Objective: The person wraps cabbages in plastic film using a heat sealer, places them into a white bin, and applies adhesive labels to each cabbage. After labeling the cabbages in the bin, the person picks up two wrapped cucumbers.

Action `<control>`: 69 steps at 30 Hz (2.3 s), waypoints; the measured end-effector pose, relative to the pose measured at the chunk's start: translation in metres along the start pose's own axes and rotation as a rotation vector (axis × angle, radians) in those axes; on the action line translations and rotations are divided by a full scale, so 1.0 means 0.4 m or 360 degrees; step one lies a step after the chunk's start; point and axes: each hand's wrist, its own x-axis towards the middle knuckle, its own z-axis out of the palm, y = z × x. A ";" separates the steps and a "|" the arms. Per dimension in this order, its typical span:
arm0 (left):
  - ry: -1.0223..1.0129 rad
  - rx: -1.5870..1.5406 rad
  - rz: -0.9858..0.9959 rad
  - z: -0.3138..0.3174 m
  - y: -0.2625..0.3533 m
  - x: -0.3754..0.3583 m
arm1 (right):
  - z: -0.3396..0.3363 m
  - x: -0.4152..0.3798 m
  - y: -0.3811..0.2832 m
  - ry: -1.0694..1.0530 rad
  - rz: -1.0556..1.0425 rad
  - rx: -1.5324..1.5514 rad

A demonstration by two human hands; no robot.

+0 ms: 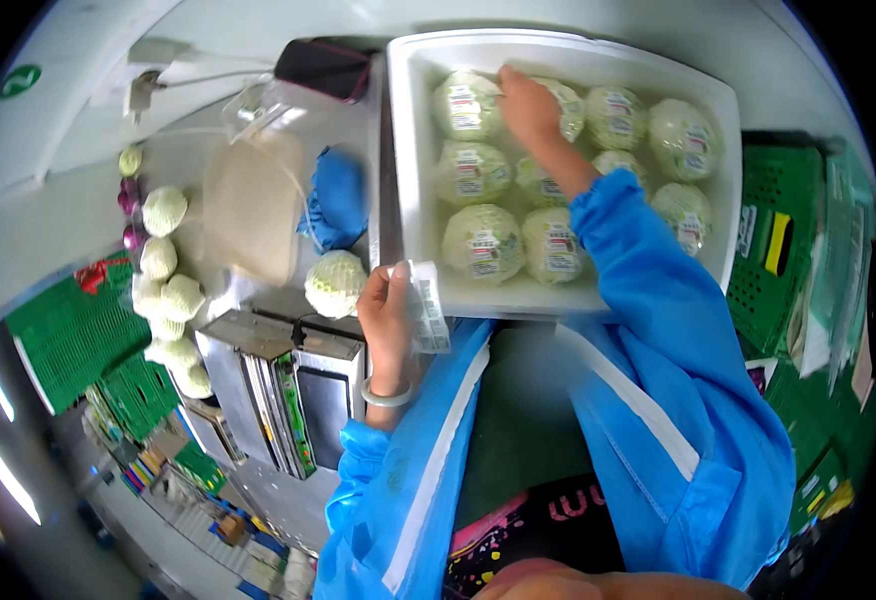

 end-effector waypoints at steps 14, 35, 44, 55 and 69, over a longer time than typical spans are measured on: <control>0.0380 -0.0522 0.0135 -0.196 0.000 0.154 | -0.166 -0.332 -0.015 0.0039 -0.0819 0.0221; -0.0537 0.0601 0.1072 0.412 0.073 -0.054 | -0.509 -0.641 -0.021 -0.0507 -0.0153 0.1148; -0.0911 0.0005 0.0330 0.468 0.042 -0.135 | -0.893 -0.758 0.310 0.1267 0.0123 0.1319; -0.0786 0.0304 0.0290 0.378 -0.077 -0.164 | -0.836 -0.691 0.259 0.0406 0.0219 0.1779; 0.0210 -0.0227 0.0101 0.001 -0.220 -0.392 | -0.363 -0.591 -0.188 -0.0966 -0.0899 0.0805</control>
